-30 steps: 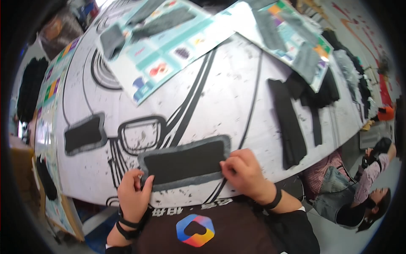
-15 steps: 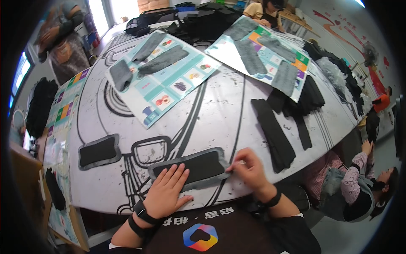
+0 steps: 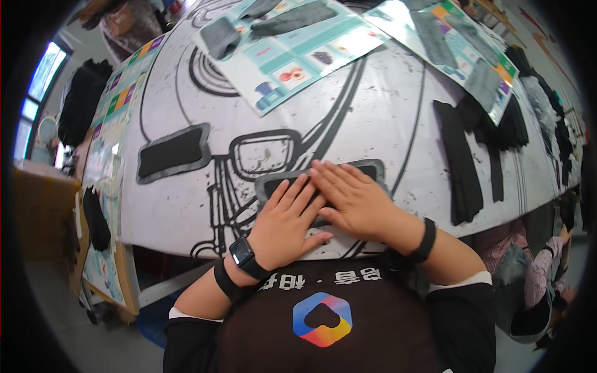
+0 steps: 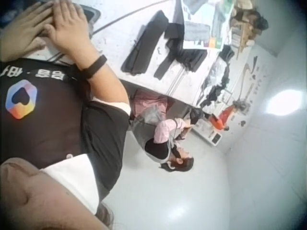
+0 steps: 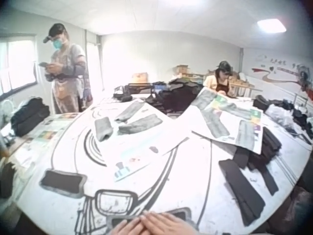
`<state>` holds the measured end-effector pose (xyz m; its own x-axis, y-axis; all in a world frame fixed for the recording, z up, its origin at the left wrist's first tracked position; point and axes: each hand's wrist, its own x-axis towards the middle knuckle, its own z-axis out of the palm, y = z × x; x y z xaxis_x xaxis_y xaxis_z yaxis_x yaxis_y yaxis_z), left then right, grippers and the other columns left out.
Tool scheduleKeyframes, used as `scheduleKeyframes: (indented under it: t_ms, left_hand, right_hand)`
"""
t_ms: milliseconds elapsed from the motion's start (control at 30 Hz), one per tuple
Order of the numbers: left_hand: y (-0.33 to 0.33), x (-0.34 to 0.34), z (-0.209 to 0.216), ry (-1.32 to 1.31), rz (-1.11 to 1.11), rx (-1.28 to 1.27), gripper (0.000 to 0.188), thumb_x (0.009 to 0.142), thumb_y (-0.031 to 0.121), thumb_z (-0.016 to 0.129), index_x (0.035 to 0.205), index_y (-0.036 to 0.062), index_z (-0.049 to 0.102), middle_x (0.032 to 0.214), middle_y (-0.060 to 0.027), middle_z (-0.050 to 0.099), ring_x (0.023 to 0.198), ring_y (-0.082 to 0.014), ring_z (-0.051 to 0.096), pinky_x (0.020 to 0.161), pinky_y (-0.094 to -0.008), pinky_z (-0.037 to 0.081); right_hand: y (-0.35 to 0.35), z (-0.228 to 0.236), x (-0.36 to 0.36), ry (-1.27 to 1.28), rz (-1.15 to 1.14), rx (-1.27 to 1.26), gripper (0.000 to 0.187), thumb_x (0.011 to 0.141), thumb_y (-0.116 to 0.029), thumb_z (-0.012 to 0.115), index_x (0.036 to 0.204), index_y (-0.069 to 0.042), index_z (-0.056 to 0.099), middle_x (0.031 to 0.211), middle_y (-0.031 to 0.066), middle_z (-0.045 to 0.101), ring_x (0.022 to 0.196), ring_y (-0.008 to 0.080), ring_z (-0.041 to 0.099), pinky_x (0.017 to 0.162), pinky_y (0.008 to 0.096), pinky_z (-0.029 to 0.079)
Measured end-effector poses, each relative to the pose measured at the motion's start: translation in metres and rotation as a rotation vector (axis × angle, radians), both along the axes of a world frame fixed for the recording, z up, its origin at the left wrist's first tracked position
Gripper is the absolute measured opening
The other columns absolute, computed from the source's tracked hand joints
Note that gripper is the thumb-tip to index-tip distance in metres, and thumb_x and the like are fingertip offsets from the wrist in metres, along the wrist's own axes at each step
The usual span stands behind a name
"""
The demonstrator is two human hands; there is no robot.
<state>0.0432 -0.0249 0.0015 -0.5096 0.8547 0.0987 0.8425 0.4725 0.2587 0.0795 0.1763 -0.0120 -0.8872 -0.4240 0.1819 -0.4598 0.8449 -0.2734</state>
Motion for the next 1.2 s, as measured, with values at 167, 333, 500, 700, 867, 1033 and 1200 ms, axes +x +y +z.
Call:
scheduleKeyframes:
  t_ms: [167, 333, 500, 700, 867, 1033, 1200]
  left_hand:
    - [-0.020, -0.005, 0.004, -0.020, 0.071, -0.034, 0.070, 0.086, 0.049, 0.053, 0.138, 0.0038, 0.038, 0.144, -0.0151, 0.036, 0.133, -0.0273, 0.034, 0.111, -0.0401, 0.024]
    - [-0.048, -0.012, 0.009, -0.017, 0.121, -0.087, 0.069, 0.087, 0.045, 0.054, 0.139, 0.0036, 0.036, 0.145, -0.0138, 0.036, 0.134, -0.0269, 0.034, 0.111, -0.0411, 0.023]
    - [-0.042, -0.023, 0.033, -0.049, 0.037, -0.108, 0.067, 0.087, 0.041, 0.055, 0.137, 0.0007, 0.037, 0.143, -0.0158, 0.037, 0.133, -0.0288, 0.035, 0.110, -0.0420, 0.024]
    - [-0.028, -0.020, 0.001, -0.080, -0.127, -0.070, 0.068, 0.094, 0.045, 0.043, 0.140, -0.0031, 0.029, 0.148, -0.0205, 0.026, 0.138, -0.0308, 0.026, 0.112, -0.0419, 0.021]
    - [-0.039, -0.035, 0.004, -0.124, -0.203, -0.104, 0.062, 0.096, 0.043, 0.039, 0.139, -0.0016, 0.033, 0.147, -0.0189, 0.030, 0.136, -0.0312, 0.030, 0.111, -0.0398, 0.024]
    - [-0.042, -0.048, 0.035, -0.088, -0.083, -0.049, 0.063, 0.082, 0.038, 0.065, 0.126, -0.0029, 0.048, 0.126, -0.0242, 0.049, 0.116, -0.0378, 0.049, 0.099, -0.0415, 0.040]
    - [-0.031, -0.079, 0.029, -0.016, -0.054, -0.064, 0.075, 0.062, 0.038, 0.083, 0.117, -0.0010, 0.049, 0.094, -0.0175, 0.054, 0.085, -0.0349, 0.050, 0.074, -0.0418, 0.044]
  right_hand:
    - [0.016, 0.008, 0.005, -0.056, -0.074, 0.117, 0.057, 0.091, -0.033, 0.047, 0.140, -0.005, 0.036, 0.145, 0.0105, 0.037, 0.134, 0.0232, 0.034, 0.111, 0.0383, 0.024]
    - [0.036, 0.011, 0.012, -0.064, -0.264, 0.186, 0.051, 0.091, -0.021, 0.045, 0.139, -0.006, 0.037, 0.144, 0.0104, 0.038, 0.133, 0.0244, 0.036, 0.110, 0.0384, 0.025]
    - [0.027, 0.036, 0.009, 0.018, -0.223, 0.108, 0.060, 0.085, -0.022, 0.052, 0.137, 0.002, 0.036, 0.141, 0.0201, 0.038, 0.130, 0.0371, 0.037, 0.107, 0.0477, 0.025]
    - [0.031, 0.015, 0.022, -0.053, 0.058, 0.099, 0.054, 0.090, -0.030, 0.049, 0.136, -0.003, 0.040, 0.142, 0.0140, 0.040, 0.131, 0.0280, 0.038, 0.107, 0.0418, 0.029]
    - [0.088, 0.032, 0.034, -0.106, 0.015, 0.171, 0.055, 0.091, -0.032, 0.049, 0.137, -0.004, 0.039, 0.142, 0.0148, 0.040, 0.133, 0.0300, 0.035, 0.108, 0.0443, 0.027]
    - [0.217, 0.103, 0.036, 0.446, -0.644, 0.095, 0.054, 0.091, -0.033, 0.051, 0.135, -0.003, 0.040, 0.140, 0.0185, 0.040, 0.130, 0.0385, 0.035, 0.107, 0.0485, 0.026]
    - [0.366, 0.087, 0.043, 0.790, -1.121, -0.317, 0.053, 0.090, -0.031, 0.055, 0.133, -0.003, 0.042, 0.133, 0.0234, 0.044, 0.123, 0.0401, 0.039, 0.104, 0.0444, 0.030]
